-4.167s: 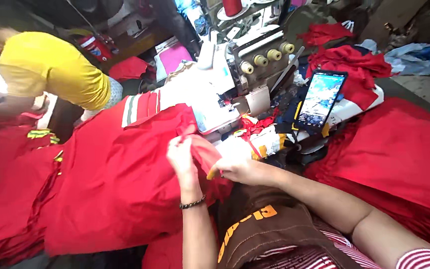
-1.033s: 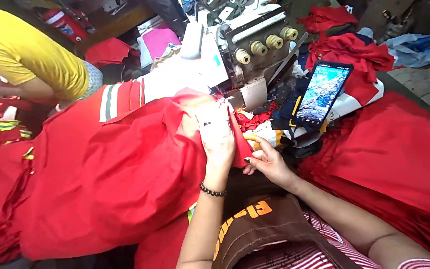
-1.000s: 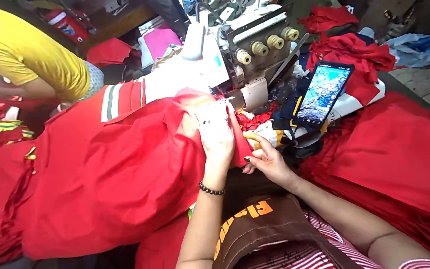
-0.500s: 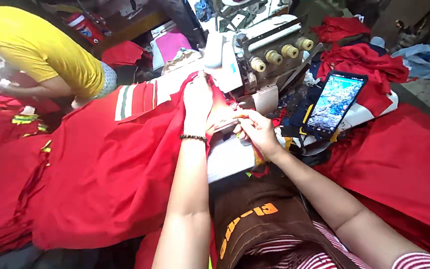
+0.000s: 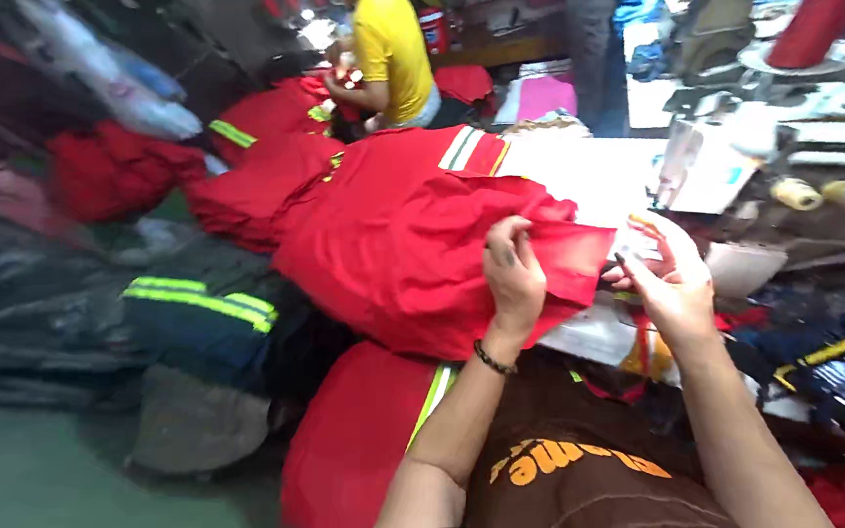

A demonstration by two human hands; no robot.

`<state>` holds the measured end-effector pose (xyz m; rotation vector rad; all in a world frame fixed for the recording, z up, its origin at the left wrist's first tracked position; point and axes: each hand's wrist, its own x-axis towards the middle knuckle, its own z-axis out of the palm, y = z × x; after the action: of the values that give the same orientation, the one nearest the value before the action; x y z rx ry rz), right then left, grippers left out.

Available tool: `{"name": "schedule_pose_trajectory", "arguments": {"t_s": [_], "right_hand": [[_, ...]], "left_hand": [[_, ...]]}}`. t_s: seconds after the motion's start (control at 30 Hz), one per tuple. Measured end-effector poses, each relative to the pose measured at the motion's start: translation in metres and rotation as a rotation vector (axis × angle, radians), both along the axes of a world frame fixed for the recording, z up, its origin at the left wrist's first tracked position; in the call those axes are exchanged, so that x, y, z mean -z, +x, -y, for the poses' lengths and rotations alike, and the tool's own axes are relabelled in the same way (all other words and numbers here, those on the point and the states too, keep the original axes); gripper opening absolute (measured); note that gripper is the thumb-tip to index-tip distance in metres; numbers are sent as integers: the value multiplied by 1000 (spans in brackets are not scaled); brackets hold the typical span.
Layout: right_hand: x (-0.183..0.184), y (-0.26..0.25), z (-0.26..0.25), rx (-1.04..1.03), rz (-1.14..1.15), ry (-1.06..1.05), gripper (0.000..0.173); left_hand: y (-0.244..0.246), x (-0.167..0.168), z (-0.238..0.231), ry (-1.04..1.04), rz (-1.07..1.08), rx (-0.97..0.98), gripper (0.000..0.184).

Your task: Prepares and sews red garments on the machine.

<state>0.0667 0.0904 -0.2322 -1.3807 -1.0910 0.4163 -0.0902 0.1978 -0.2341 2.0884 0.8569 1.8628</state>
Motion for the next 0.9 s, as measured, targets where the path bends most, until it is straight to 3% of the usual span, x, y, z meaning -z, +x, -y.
{"name": "schedule_pose_trajectory", "arguments": {"t_s": [0.07,0.17,0.3,0.4,0.5,0.6,0.73,0.8,0.9], "right_hand": [[1,-3,-7,-82,122,-51,48],[15,-9,2,-63,245,-56,24],[22,8,35,109,173,-126,25],[25,25,51,267,84,-160,24],[24,21,62,307,70,-237,22],[29,3,79,128,89,-425,21],[41,-29,91,-401,236,-699,19],[40,-36,82,-572,456,-724,20],[14,-47,60,-635,740,-568,21]], "left_hand": [[-18,-5,9,103,8,133,11],[-38,-12,-8,123,-206,223,13],[-57,-13,-38,-326,-609,52,34],[-57,17,-55,-519,-879,-59,57],[-34,40,-94,-546,-977,-44,31],[-42,14,-100,-418,-722,-106,23],[-93,-29,-105,-144,-400,-414,30],[-121,-25,-110,-94,-472,-499,33],[-158,16,-118,-286,-748,-448,39]]}}
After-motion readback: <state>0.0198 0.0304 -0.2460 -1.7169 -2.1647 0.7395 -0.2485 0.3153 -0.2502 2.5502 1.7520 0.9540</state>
